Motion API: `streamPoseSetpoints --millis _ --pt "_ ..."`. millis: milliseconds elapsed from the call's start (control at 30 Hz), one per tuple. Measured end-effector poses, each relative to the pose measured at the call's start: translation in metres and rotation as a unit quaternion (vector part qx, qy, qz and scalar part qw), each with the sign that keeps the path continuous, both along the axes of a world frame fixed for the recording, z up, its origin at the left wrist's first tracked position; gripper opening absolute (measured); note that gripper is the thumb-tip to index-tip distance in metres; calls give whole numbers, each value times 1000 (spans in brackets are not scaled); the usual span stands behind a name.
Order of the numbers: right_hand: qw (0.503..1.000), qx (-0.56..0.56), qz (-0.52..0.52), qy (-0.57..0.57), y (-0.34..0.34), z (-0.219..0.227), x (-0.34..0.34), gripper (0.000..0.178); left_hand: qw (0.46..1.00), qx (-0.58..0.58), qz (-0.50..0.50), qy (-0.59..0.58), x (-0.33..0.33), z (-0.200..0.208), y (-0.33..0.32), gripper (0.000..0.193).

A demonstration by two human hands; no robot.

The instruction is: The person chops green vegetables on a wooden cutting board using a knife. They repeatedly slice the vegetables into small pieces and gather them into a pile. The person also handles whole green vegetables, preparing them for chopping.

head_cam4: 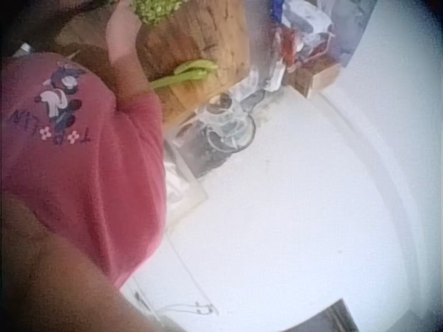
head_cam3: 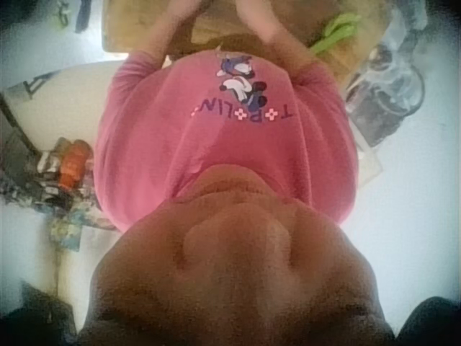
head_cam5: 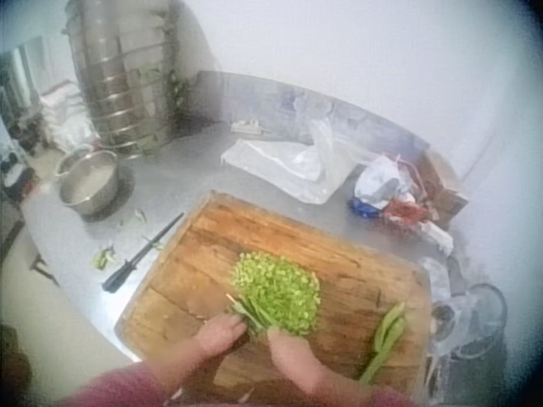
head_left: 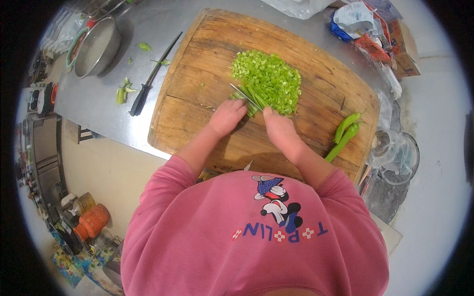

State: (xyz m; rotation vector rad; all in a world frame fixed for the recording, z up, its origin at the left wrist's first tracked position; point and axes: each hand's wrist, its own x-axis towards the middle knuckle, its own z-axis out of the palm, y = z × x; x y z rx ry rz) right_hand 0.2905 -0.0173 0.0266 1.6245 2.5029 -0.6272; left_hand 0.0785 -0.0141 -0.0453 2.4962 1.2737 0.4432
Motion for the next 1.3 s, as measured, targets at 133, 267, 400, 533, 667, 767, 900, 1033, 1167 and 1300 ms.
streamPoseSetpoints --millis 133,267,400,533,667,767,900,1033,1167,1300 --pt "1000 -1 -16 17 7 -14 -2 14 998 59 9 -15 -1 -2 -3 25" --pt "998 -9 -40 53 8 -14 3 14 992 116 15 -40 -1 -4 -3 26" --pt "999 -1 -24 42 -4 -1 5 13 998 42 34 -31 0 -8 1 27" --pt "1000 -14 -11 -3 -7 2 0 12 996 79 21 -48 0 -11 5 27" --pt "1000 11 -17 -7 -1 -8 -9 13 999 40 17 -12 -2 -9 2 27" --pt "1000 -18 -21 7 4 -13 -9 14 997 72 21 -13 -3 -6 -3 27" --pt "998 -19 -27 55 10 -9 -2 13 991 124 31 -28 -3 -6 -8 26" --pt "999 -21 -23 35 0 1 0 14 993 104 41 -35 -1 -9 -4 22" --pt "999 -42 -14 1 -1 2 -4 15 991 118 29 -55 2 -12 1 19" --pt "999 -45 -25 8 2 -7 -6 15 991 113 42 -54 -1 -12 -5 21"
